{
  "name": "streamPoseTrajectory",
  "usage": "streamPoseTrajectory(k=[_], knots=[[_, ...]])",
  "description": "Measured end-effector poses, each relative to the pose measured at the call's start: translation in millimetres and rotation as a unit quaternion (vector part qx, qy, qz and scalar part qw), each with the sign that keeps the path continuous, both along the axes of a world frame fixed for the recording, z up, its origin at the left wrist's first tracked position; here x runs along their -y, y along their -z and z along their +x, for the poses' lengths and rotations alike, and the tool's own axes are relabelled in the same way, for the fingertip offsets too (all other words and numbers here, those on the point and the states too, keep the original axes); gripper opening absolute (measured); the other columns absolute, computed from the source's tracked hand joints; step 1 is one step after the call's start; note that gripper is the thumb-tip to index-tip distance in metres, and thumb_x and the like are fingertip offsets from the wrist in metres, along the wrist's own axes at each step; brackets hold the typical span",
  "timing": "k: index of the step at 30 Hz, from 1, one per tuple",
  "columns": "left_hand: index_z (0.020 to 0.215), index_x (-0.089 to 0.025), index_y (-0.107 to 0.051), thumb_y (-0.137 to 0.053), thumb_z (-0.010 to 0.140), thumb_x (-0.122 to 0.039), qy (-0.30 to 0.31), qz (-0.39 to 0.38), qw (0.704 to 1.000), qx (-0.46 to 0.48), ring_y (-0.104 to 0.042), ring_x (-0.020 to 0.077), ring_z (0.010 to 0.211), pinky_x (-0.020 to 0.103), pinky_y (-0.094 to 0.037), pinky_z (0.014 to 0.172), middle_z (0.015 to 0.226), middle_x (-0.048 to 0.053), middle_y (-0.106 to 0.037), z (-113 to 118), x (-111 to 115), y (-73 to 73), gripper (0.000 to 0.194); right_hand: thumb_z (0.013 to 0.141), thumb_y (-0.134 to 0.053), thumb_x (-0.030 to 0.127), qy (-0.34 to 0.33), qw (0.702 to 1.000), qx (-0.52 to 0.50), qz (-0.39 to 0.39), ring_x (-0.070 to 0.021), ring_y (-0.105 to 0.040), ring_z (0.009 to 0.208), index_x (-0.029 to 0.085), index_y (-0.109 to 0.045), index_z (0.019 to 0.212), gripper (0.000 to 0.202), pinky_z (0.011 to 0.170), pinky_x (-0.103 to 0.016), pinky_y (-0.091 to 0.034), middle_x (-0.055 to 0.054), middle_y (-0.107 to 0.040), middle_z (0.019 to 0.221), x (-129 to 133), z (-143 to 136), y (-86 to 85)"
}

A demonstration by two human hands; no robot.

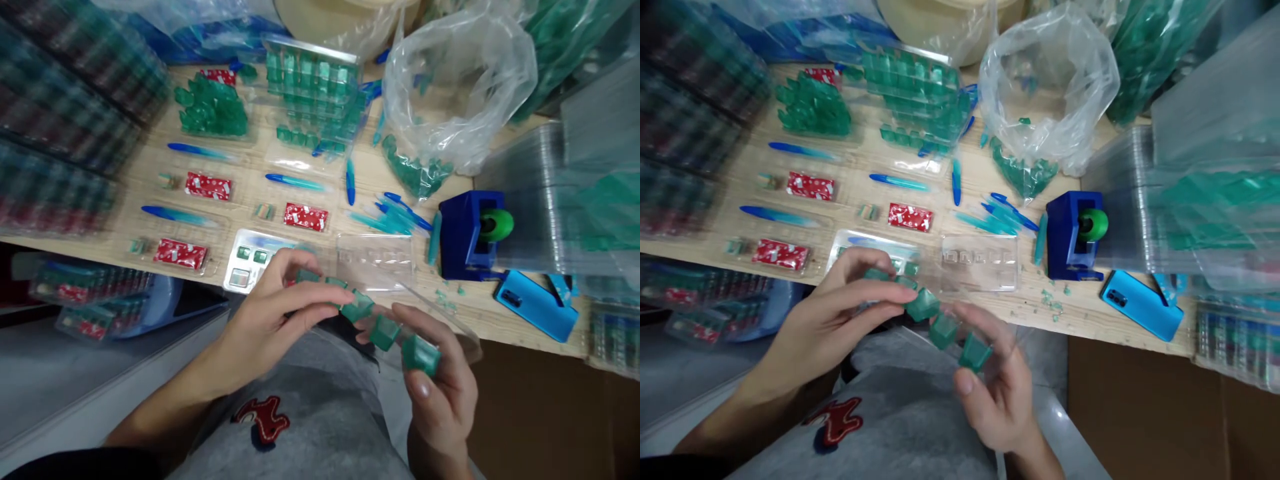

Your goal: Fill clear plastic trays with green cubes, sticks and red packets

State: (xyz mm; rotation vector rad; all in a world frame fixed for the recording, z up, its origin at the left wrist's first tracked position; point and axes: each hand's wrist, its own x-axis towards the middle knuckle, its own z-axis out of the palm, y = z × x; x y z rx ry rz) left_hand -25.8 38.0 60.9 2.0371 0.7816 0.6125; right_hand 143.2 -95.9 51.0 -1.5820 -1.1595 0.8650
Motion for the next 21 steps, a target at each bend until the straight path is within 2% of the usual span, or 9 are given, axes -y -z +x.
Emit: streamPoseTrajectory(k=[3,6,9,12,14,16,19,21], knots=[[0.104,-0.026,-0.064,-0.055,0.090,-0.014,0.004,-0.004,1.000,-0.009,-0.053,0.0111,0.095,0.023,-0.048,0.080,0.100,0.001,-0.048,-0.9,0.9,1.6,0.021,0.091,-0.050,0.043,0.032,0.995,-0.090,0.016,-0.0263,-0.068,0.088,0.028,-0.055,0.124,0.036,0.072,-0.043,-0.058,-0.009,-0.066,0.107,-1.2,-0.6,2.0],[0.106,-0.027,-0.063,-0.054,0.090,-0.013,0.006,-0.003,1.000,-0.007,-0.051,0.0107,0.099,0.021,-0.047,0.081,0.103,0.001,-0.048,-3.6,2.3,1.9,0.023,0.090,-0.053,0.044,0.060,0.993,-0.097,0.009,-0.0233,-0.068,0.082,0.028,-0.059,0.119,0.034,0.075,-0.042,-0.057,-0.007,-0.068,0.102,-1.4,-1.1,3.8],[0.114,-0.028,-0.059,-0.056,0.090,-0.015,0.015,-0.020,0.999,0.026,-0.050,0.0121,0.105,0.023,-0.046,0.088,0.107,0.001,-0.049,-7.2,3.1,3.0,0.028,0.091,-0.051,0.046,0.071,0.991,-0.113,0.010,-0.0221,-0.069,0.076,0.027,-0.058,0.119,0.035,0.074,-0.042,-0.057,-0.006,-0.068,0.099,-0.1,-2.5,4.5],[0.121,-0.027,-0.054,-0.058,0.089,-0.017,0.001,-0.034,0.998,0.055,-0.047,0.0151,0.115,0.028,-0.045,0.097,0.120,0.004,-0.048,-9.8,3.1,4.4,0.034,0.091,-0.050,0.047,0.058,0.987,-0.147,0.021,-0.0237,-0.070,0.083,0.029,-0.057,0.120,0.035,0.073,-0.040,-0.058,-0.006,-0.070,0.102,-2.0,-2.8,2.9],[0.117,-0.027,-0.055,-0.058,0.089,-0.018,0.002,-0.036,0.997,0.066,-0.050,0.0150,0.113,0.030,-0.047,0.095,0.128,0.005,-0.043,-10.0,3.7,5.1,0.029,0.086,-0.058,0.050,0.053,0.988,-0.143,0.017,-0.0228,-0.070,0.085,0.032,-0.060,0.118,0.037,0.072,-0.036,-0.059,-0.003,-0.071,0.101,-6.5,-1.3,1.8],[0.108,-0.027,-0.057,-0.057,0.090,-0.019,0.013,-0.037,0.997,0.069,-0.054,0.0139,0.106,0.031,-0.049,0.093,0.131,0.005,-0.040,-8.9,5.5,6.2,0.020,0.081,-0.065,0.050,0.043,0.990,-0.131,0.002,-0.0203,-0.070,0.079,0.034,-0.065,0.111,0.034,0.066,-0.030,-0.059,0.000,-0.073,0.093,-11.9,1.1,3.2],[0.099,-0.026,-0.059,-0.058,0.089,-0.017,0.016,-0.003,0.999,0.044,-0.056,0.0145,0.106,0.035,-0.048,0.095,0.129,0.005,-0.040,-6.1,10.6,11.0,0.014,0.082,-0.067,0.040,0.037,0.993,-0.112,-0.008,-0.0169,-0.070,0.070,0.035,-0.070,0.098,0.016,0.061,-0.026,-0.058,0.002,-0.074,0.082,-16.5,3.2,13.0],[0.102,-0.025,-0.058,-0.058,0.089,-0.016,-0.003,0.036,0.999,0.016,-0.053,0.0166,0.113,0.036,-0.047,0.098,0.132,0.006,-0.039,-4.6,14.8,16.7,0.017,0.082,-0.069,0.032,0.060,0.993,-0.102,-0.010,-0.0172,-0.070,0.071,0.034,-0.072,0.094,0.013,0.063,-0.027,-0.057,0.002,-0.074,0.080,-16.5,2.0,23.3]])
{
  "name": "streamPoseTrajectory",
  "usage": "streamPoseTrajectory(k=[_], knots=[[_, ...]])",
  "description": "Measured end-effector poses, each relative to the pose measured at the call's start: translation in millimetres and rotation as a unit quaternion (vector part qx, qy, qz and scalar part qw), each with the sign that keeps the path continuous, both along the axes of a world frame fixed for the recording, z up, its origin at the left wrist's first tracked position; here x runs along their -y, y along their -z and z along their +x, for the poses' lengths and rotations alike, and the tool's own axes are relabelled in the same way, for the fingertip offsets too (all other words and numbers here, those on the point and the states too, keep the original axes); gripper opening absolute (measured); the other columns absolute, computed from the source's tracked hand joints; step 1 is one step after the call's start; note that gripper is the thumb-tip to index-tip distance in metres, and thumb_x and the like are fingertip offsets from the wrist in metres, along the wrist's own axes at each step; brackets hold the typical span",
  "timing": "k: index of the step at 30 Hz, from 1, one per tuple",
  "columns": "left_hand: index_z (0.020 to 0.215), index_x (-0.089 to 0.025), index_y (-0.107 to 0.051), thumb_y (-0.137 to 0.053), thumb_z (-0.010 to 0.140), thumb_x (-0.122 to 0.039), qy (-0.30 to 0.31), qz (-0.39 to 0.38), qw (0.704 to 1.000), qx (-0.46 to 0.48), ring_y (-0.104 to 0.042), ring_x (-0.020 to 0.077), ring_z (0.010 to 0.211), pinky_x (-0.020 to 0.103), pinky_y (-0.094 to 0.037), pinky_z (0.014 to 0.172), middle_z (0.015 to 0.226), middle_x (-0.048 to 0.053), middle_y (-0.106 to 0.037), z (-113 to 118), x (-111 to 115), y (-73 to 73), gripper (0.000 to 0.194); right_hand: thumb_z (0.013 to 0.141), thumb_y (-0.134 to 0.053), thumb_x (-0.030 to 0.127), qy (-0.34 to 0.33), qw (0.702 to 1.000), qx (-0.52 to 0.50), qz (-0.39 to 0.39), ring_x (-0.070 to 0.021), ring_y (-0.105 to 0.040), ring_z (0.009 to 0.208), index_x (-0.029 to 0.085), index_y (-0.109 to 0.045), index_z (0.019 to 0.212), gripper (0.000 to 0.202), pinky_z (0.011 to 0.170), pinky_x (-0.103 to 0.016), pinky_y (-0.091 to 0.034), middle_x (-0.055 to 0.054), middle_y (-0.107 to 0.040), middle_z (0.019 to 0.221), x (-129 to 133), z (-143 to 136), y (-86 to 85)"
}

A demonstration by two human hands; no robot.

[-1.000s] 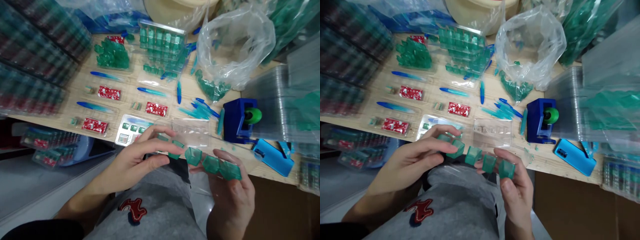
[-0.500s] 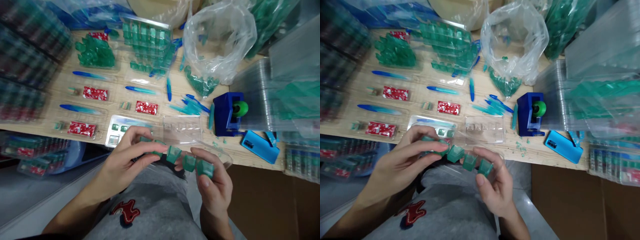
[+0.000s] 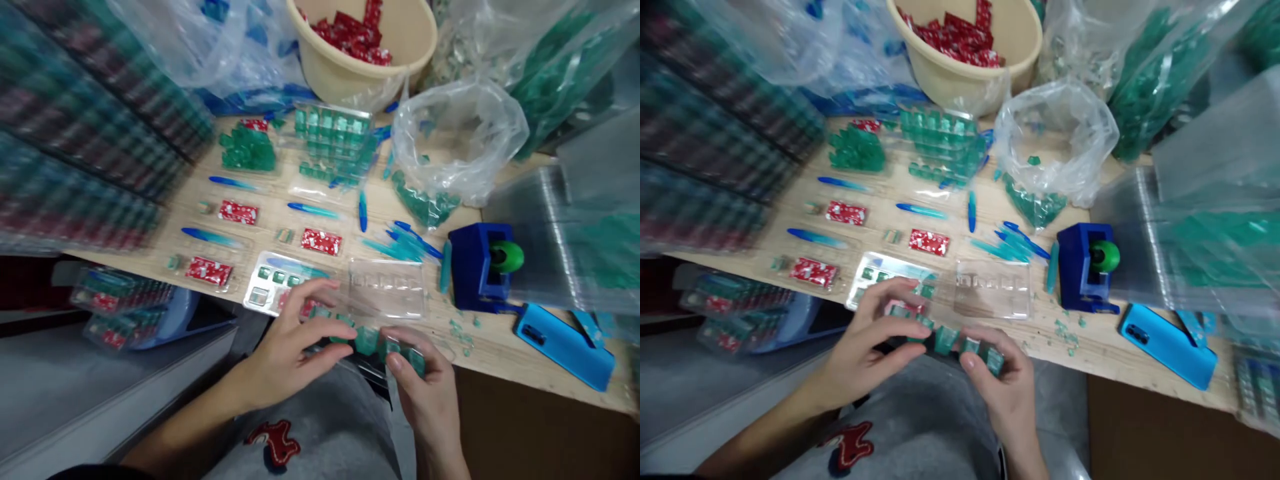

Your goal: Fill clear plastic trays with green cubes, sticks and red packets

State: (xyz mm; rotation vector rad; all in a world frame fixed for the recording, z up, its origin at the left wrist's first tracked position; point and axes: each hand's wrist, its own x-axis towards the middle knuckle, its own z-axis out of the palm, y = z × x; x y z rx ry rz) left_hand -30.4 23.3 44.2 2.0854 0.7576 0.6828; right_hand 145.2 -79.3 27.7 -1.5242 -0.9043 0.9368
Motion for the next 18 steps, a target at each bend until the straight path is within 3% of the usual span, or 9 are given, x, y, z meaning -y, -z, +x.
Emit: streamPoseTrajectory(k=[3,5,7,10,14,18], knots=[[0.110,-0.022,-0.057,-0.058,0.088,-0.016,-0.091,0.109,0.989,-0.035,-0.040,0.0218,0.130,0.040,-0.042,0.104,0.138,0.010,-0.034,1.3,6.5,9.6,0.023,0.078,-0.072,0.030,0.062,0.996,-0.054,-0.023,-0.0185,-0.070,0.073,0.030,-0.073,0.092,0.014,0.065,-0.029,-0.058,-0.001,-0.074,0.083,-0.6,-5.0,13.0],[0.107,-0.020,-0.059,-0.055,0.090,-0.017,-0.124,0.216,0.968,-0.018,-0.037,0.0216,0.131,0.042,-0.037,0.108,0.133,0.010,-0.041,2.9,11.2,15.2,0.018,0.076,-0.074,0.035,0.101,0.981,-0.162,-0.036,-0.0183,-0.070,0.071,0.028,-0.073,0.092,0.017,0.064,-0.029,-0.058,-0.001,-0.074,0.085,-4.5,-8.4,15.8],[0.101,-0.018,-0.062,-0.048,0.094,-0.025,-0.067,0.294,0.953,0.015,-0.045,0.0191,0.124,0.039,-0.035,0.109,0.121,0.007,-0.054,5.7,15.7,19.3,0.017,0.074,-0.074,0.045,0.109,0.951,-0.284,-0.047,-0.0188,-0.070,0.071,0.028,-0.072,0.096,0.028,0.064,-0.030,-0.059,-0.002,-0.074,0.088,-12.0,-10.4,13.7],[0.104,-0.016,-0.064,-0.044,0.096,-0.041,0.045,0.334,0.941,0.003,-0.052,0.0190,0.116,0.037,-0.038,0.107,0.113,0.005,-0.065,11.4,19.5,22.2,0.034,0.073,-0.067,0.062,0.081,0.908,-0.404,-0.077,-0.0228,-0.071,0.078,0.027,-0.070,0.104,0.047,0.070,-0.036,-0.059,-0.007,-0.074,0.091,-26.2,-11.3,5.2],[0.109,-0.015,-0.065,-0.046,0.095,-0.024,0.043,0.344,0.938,-0.025,-0.057,0.0203,0.111,0.037,-0.042,0.102,0.113,0.005,-0.069,15.8,15.6,19.2,0.025,0.079,-0.057,0.065,0.048,0.881,-0.463,-0.083,-0.0249,-0.071,0.080,0.026,-0.070,0.104,0.049,0.078,-0.041,-0.057,-0.009,-0.075,0.088,-42.4,-14.3,-4.7],[0.102,-0.012,-0.066,-0.049,0.092,-0.016,0.060,0.332,0.941,0.005,-0.060,0.0193,0.107,0.037,-0.042,0.102,0.106,0.005,-0.072,11.6,9.9,13.4,0.020,0.087,-0.049,0.058,0.039,0.882,-0.469,-0.038,-0.0213,-0.071,0.087,0.028,-0.068,0.107,0.041,0.082,-0.038,-0.057,-0.007,-0.074,0.097,-52.3,-19.5,-8.8]])
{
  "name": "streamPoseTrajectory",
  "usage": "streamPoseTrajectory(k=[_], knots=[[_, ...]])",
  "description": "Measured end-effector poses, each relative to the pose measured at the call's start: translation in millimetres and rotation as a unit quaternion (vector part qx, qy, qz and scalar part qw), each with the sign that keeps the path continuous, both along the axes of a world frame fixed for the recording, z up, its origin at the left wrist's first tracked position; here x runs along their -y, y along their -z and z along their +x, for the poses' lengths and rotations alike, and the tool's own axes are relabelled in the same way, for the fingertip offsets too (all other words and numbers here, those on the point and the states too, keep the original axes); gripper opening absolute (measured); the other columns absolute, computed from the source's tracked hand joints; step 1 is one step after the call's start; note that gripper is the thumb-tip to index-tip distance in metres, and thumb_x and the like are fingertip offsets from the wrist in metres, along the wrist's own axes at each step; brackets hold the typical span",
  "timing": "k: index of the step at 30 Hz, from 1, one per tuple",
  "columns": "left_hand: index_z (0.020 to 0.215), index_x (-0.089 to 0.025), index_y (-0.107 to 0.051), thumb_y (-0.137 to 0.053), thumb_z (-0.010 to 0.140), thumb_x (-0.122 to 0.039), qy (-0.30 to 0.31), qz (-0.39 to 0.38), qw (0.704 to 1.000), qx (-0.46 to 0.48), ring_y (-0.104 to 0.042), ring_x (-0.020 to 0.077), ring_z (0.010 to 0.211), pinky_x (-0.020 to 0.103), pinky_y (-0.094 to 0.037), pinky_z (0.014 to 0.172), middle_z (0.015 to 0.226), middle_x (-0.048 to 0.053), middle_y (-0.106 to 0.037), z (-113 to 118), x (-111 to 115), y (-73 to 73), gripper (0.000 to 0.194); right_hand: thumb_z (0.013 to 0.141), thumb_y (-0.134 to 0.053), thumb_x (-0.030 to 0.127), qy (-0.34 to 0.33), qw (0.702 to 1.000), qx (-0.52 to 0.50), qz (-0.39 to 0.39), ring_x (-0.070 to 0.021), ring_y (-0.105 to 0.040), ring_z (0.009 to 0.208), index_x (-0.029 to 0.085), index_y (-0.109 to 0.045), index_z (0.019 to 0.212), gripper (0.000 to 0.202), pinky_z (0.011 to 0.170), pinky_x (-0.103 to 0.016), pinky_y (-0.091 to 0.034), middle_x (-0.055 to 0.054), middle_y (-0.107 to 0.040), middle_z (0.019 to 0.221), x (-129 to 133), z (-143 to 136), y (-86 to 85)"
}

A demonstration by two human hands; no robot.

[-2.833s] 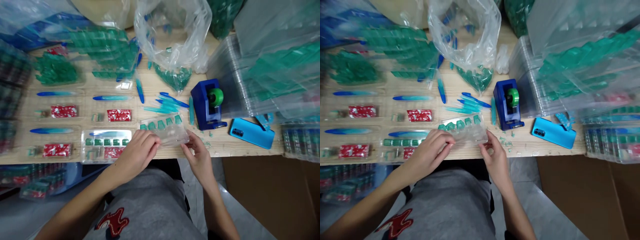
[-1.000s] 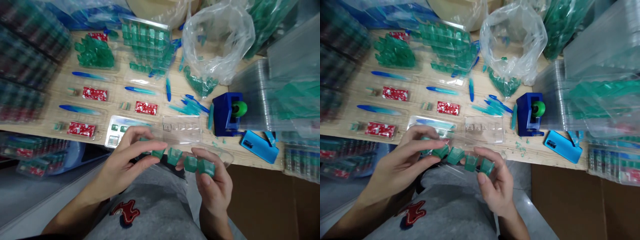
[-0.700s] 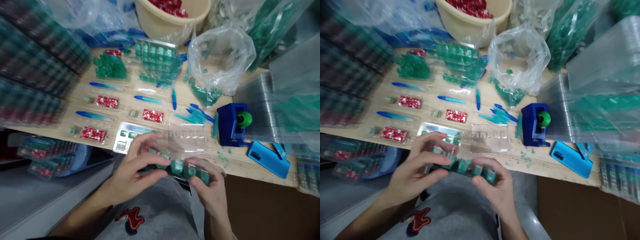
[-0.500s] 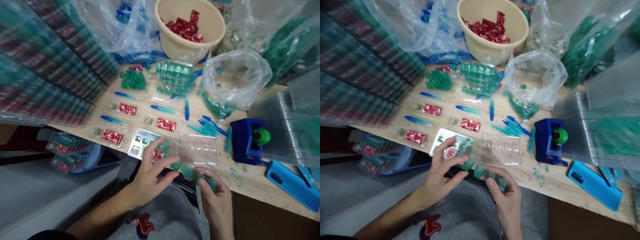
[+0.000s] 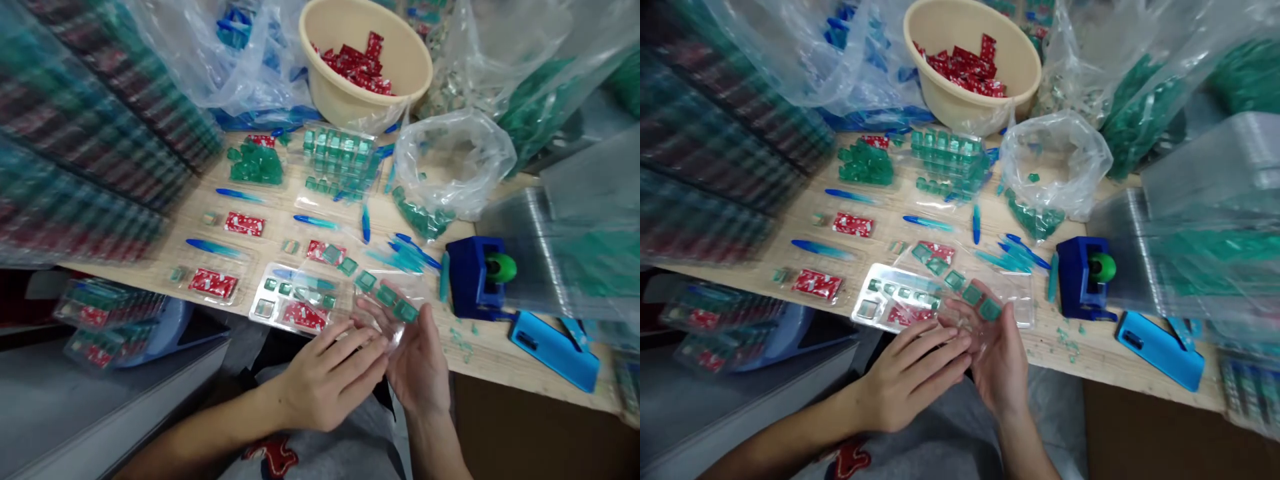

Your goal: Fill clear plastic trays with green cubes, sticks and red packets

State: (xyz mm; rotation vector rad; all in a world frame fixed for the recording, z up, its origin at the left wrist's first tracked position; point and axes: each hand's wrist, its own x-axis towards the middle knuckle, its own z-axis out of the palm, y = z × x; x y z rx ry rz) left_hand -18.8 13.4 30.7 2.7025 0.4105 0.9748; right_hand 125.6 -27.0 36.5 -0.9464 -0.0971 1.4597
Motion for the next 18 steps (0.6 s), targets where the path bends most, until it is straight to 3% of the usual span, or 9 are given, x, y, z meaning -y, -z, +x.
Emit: streamPoseTrajectory(k=[2,5,8,11,15,18], knots=[[0.101,-0.014,-0.066,-0.053,0.091,-0.015,0.007,-0.022,1.000,0.015,-0.060,0.0165,0.103,0.035,-0.040,0.103,0.101,0.003,-0.073,-4.6,-1.8,-1.4,0.016,0.090,-0.047,0.056,0.023,0.999,0.009,0.025,-0.0197,-0.070,0.094,0.027,-0.068,0.106,0.039,0.084,-0.035,-0.057,-0.005,-0.074,0.099,-2.4,-1.1,-1.0],[0.096,-0.018,-0.065,-0.054,0.091,-0.014,-0.049,-0.067,0.995,0.047,-0.060,0.0157,0.097,0.036,-0.040,0.101,0.093,0.002,-0.073,-8.5,-4.8,-1.6,0.013,0.090,-0.046,0.054,0.051,0.997,0.033,0.046,-0.0208,-0.068,0.100,0.027,-0.067,0.108,0.039,0.087,-0.039,-0.056,-0.005,-0.072,0.107,-1.6,0.1,-1.2],[0.094,-0.016,-0.064,-0.058,0.090,-0.019,-0.084,-0.048,0.995,0.026,-0.060,0.0188,0.094,0.038,-0.043,0.095,0.090,0.005,-0.072,-1.6,-5.7,-1.2,0.008,0.091,-0.042,0.055,0.055,0.996,0.063,0.036,-0.0237,-0.065,0.107,0.027,-0.063,0.116,0.043,0.088,-0.043,-0.055,-0.006,-0.069,0.116,4.3,2.4,0.2],[0.100,-0.016,-0.064,-0.059,0.090,-0.028,-0.075,0.005,0.997,-0.005,-0.060,0.0217,0.098,0.041,-0.043,0.095,0.097,0.008,-0.072,15.2,-0.8,-1.2,0.017,0.093,-0.036,0.056,0.041,0.993,0.102,0.038,-0.0251,-0.063,0.113,0.026,-0.059,0.124,0.048,0.090,-0.045,-0.053,-0.008,-0.067,0.119,12.8,3.8,0.9],[0.106,-0.016,-0.066,-0.053,0.091,-0.013,-0.046,0.053,0.998,-0.002,-0.061,0.0238,0.105,0.040,-0.048,0.091,0.104,0.008,-0.071,32.7,1.5,-5.0,0.020,0.095,-0.037,0.053,0.048,0.986,0.132,0.089,-0.0255,-0.064,0.110,0.033,-0.061,0.123,0.042,0.096,-0.047,-0.050,-0.006,-0.066,0.121,25.1,7.4,0.3],[0.104,-0.014,-0.065,-0.051,0.089,-0.007,-0.019,0.032,0.998,0.047,-0.062,0.0212,0.107,0.037,-0.051,0.093,0.102,0.008,-0.072,32.0,-4.8,-16.3,0.021,0.089,-0.042,0.062,0.049,0.981,0.150,0.113,-0.0285,-0.059,0.117,0.036,-0.059,0.125,0.048,0.095,-0.049,-0.049,-0.006,-0.060,0.131,33.9,14.6,4.7]])
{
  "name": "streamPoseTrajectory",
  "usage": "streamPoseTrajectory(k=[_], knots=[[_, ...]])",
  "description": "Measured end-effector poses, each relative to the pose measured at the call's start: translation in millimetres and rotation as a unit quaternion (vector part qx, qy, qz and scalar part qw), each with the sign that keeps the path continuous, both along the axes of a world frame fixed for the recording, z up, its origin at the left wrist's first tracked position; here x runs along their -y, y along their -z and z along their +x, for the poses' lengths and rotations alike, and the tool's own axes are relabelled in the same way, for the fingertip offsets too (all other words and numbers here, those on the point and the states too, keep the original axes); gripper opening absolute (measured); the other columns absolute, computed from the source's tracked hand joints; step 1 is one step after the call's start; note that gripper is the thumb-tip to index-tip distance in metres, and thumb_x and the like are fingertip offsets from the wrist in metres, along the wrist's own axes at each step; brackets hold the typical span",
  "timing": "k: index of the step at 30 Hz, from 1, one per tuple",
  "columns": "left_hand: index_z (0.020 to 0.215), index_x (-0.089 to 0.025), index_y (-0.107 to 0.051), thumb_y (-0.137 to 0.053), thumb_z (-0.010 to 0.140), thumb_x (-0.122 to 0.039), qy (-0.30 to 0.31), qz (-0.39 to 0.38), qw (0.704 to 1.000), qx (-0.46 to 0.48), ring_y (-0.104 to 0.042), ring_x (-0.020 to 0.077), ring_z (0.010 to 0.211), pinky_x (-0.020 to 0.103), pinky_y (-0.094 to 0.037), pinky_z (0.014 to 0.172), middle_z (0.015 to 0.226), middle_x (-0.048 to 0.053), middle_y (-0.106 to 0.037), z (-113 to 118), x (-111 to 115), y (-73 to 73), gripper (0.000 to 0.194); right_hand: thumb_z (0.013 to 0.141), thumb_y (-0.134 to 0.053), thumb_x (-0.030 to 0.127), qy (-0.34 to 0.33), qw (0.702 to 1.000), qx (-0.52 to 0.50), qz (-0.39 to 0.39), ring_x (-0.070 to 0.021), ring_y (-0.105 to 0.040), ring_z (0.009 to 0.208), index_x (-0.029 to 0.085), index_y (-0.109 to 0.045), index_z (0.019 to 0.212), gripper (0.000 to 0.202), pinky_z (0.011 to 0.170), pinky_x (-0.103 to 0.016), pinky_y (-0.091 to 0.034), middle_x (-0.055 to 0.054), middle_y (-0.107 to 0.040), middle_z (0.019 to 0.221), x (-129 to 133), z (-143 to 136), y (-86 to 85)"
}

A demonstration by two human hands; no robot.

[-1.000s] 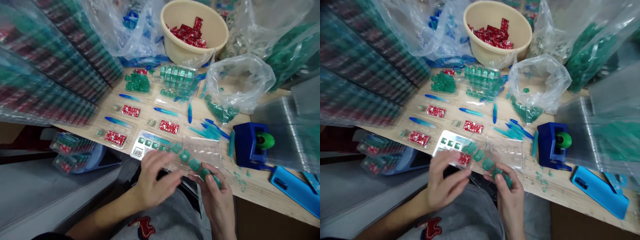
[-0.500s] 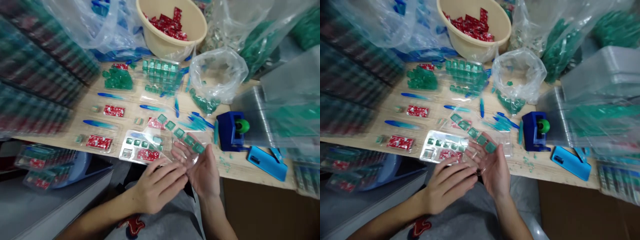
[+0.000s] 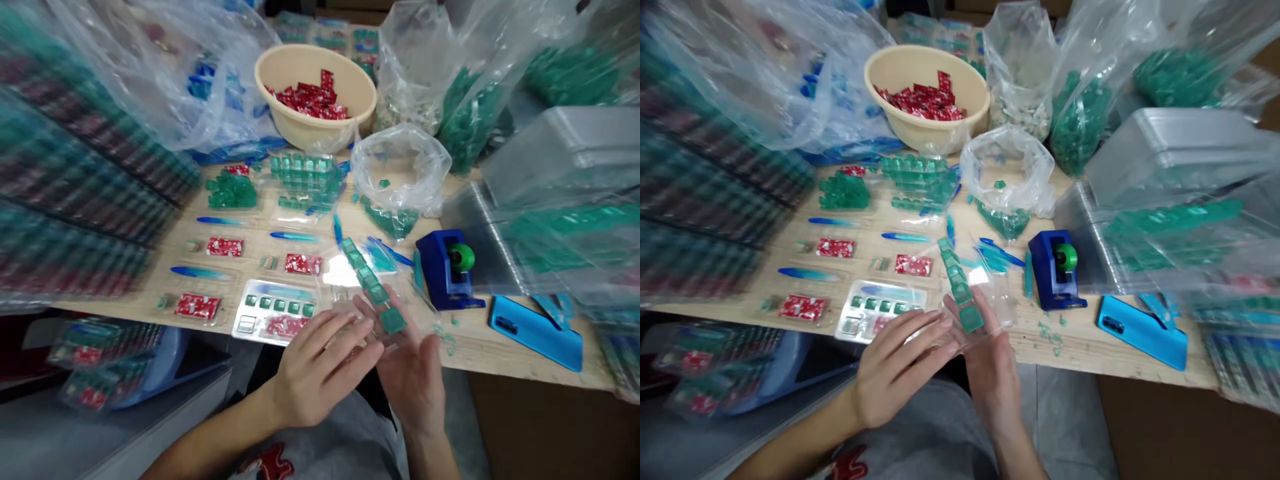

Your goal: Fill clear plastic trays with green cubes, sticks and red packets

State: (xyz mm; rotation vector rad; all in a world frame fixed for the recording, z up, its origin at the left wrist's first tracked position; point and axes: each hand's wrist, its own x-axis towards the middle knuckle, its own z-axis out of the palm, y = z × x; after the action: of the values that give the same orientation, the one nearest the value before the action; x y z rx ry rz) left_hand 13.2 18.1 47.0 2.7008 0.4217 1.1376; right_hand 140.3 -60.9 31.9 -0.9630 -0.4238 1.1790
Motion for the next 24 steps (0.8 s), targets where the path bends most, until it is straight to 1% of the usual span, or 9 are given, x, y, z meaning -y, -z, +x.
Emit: streamPoseTrajectory(k=[3,5,8,10,12,15,18,21,24], knots=[[0.102,-0.015,-0.062,-0.050,0.091,-0.008,0.040,-0.128,0.988,0.071,-0.064,0.0160,0.104,0.030,-0.053,0.093,0.101,0.008,-0.072,-7.2,-1.5,-11.5,0.018,0.086,-0.056,0.056,0.065,0.991,0.106,-0.041,-0.0271,-0.054,0.123,0.035,-0.059,0.125,0.045,0.097,-0.045,-0.049,-0.005,-0.054,0.137,5.2,8.6,11.0],[0.104,-0.018,-0.062,-0.050,0.091,-0.009,0.028,-0.266,0.954,0.137,-0.067,0.0131,0.099,0.024,-0.055,0.088,0.100,0.006,-0.072,-11.0,2.5,-12.2,0.019,0.085,-0.064,0.042,0.117,0.968,0.203,-0.094,-0.0228,-0.058,0.119,0.034,-0.059,0.125,0.041,0.097,-0.040,-0.049,-0.004,-0.057,0.134,4.8,12.8,19.0],[0.103,-0.024,-0.064,-0.054,0.090,-0.012,-0.073,-0.470,0.846,0.241,-0.070,0.0111,0.090,0.021,-0.056,0.083,0.097,0.001,-0.072,-15.4,6.0,-1.4,0.020,0.083,-0.067,0.035,0.121,0.942,0.280,-0.139,-0.0189,-0.066,0.099,0.030,-0.056,0.128,0.047,0.085,-0.036,-0.054,-0.007,-0.066,0.117,-3.5,15.6,27.3],[0.104,-0.025,-0.063,-0.055,0.090,-0.016,-0.117,-0.560,0.770,0.282,-0.071,0.0123,0.086,0.024,-0.057,0.081,0.095,0.000,-0.072,-21.7,-1.0,9.2,0.018,0.081,-0.068,0.034,0.115,0.938,0.297,-0.139,-0.0174,-0.067,0.087,0.028,-0.057,0.126,0.047,0.076,-0.033,-0.056,-0.006,-0.069,0.103,-15.5,15.8,30.7],[0.112,-0.025,-0.059,-0.057,0.089,-0.020,-0.149,-0.598,0.735,0.283,-0.071,0.0129,0.082,0.027,-0.057,0.080,0.093,0.001,-0.072,-33.0,-17.0,19.6,0.023,0.079,-0.069,0.032,0.106,0.932,0.321,-0.131,-0.0166,-0.066,0.082,0.026,-0.059,0.122,0.045,0.074,-0.032,-0.055,-0.004,-0.069,0.093,-33.5,15.5,34.3],[0.121,-0.022,-0.056,-0.061,0.084,-0.024,-0.231,-0.569,0.763,0.200,-0.067,0.0135,0.082,0.028,-0.054,0.081,0.089,0.002,-0.069,-55.2,-51.5,34.1,0.038,0.079,-0.065,0.031,0.054,0.925,0.360,-0.114,-0.0159,-0.064,0.078,0.022,-0.061,0.119,0.041,0.071,-0.032,-0.054,-0.004,-0.067,0.087,-69.1,14.6,43.3],[0.116,-0.019,-0.061,-0.058,0.084,-0.030,-0.300,-0.492,0.813,0.080,-0.064,0.0170,0.085,0.033,-0.053,0.081,0.095,0.006,-0.068,-71.9,-85.1,47.7,0.034,0.080,-0.061,0.030,0.004,0.910,0.401,-0.101,-0.0152,-0.061,0.072,0.018,-0.060,0.120,0.042,0.067,-0.031,-0.053,-0.004,-0.065,0.084,-104.0,13.0,56.0],[0.116,-0.015,-0.060,-0.049,0.089,-0.032,-0.325,-0.422,0.846,-0.006,-0.063,0.0196,0.091,0.037,-0.053,0.083,0.110,0.011,-0.063,-75.5,-108.1,59.3,0.034,0.083,-0.057,0.026,-0.029,0.877,0.469,-0.104,-0.0151,-0.059,0.071,0.017,-0.056,0.125,0.043,0.069,-0.032,-0.052,-0.005,-0.063,0.086,-124.7,10.4,66.0],[0.115,-0.014,-0.060,-0.044,0.091,-0.031,-0.321,-0.378,0.865,-0.073,-0.061,0.0225,0.104,0.041,-0.049,0.093,0.115,0.013,-0.061,-71.3,-119.2,67.5,0.033,0.086,-0.053,0.022,-0.041,0.830,0.545,-0.114,-0.0155,-0.059,0.073,0.017,-0.055,0.128,0.042,0.071,-0.033,-0.053,-0.008,-0.061,0.094,-128.9,7.9,66.7]])
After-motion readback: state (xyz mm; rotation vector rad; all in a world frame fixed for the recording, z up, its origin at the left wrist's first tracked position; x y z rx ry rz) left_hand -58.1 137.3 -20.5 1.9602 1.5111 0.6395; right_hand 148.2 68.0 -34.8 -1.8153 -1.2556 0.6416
